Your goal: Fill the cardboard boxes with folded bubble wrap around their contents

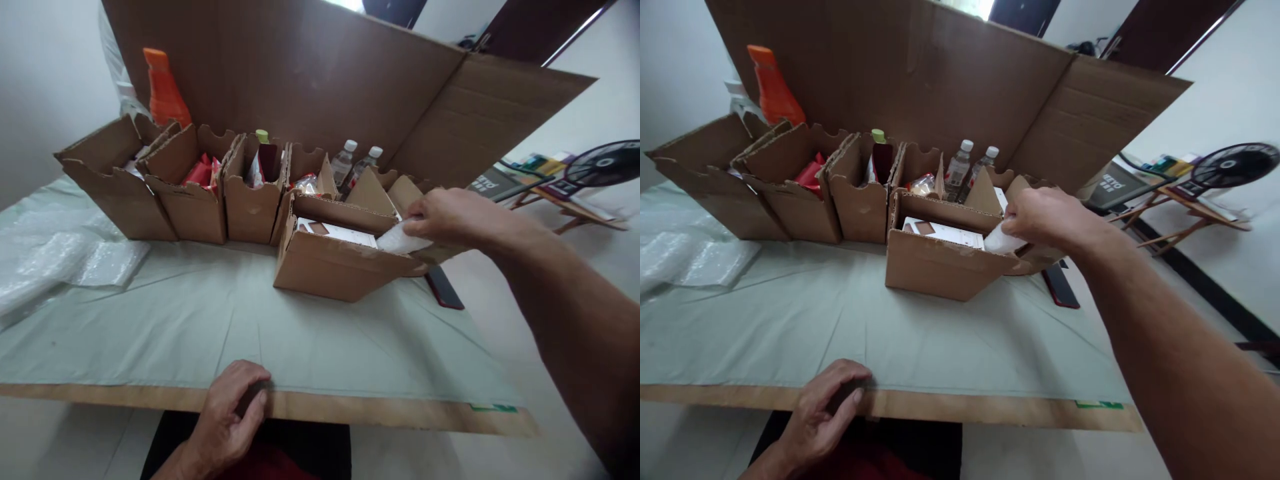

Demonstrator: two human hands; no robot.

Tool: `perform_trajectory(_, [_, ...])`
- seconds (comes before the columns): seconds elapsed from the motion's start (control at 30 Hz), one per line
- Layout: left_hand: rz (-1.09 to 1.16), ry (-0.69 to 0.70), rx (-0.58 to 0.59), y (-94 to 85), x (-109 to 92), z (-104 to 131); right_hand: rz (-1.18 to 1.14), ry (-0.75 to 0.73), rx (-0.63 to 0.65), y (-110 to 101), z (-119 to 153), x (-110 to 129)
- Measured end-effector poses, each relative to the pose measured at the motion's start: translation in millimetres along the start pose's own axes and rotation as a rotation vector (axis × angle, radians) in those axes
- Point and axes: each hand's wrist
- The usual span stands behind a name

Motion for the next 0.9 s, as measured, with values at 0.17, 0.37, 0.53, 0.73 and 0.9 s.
perform_trajectory(0.17, [-0.018, 0.043, 0.005, 1.9, 2, 0, -0.423, -0.011, 0.224, -8, -7, -25])
perform_trajectory(0.37, [-0.033, 0.097, 0.005, 4.1, 1, -3, -0.428, -0.034, 0.089, 14, 2, -29])
perform_trajectory(0.53, [-0.031, 0.106, 0.014, 4.8, 1, -3, -0.344, -0.104, 0.147, 39, -10, -18])
perform_trajectory(0.73, [-0.025, 0.124, -0.002, 7.8, 5, -3, -0.384, -0.268, 0.201, 40, -5, -25])
perform_trajectory(0.9, [-0.012, 0.133, 0.049, 12.0, 17, 7, -0.37, -0.297, 0.307, 50, -9, -27])
Point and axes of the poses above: each hand's wrist, its own z-axis away from the middle knuckle, its own y-axis out of the palm, x = y × z, and after that the axes turned 15 degrees about -z, right-handed
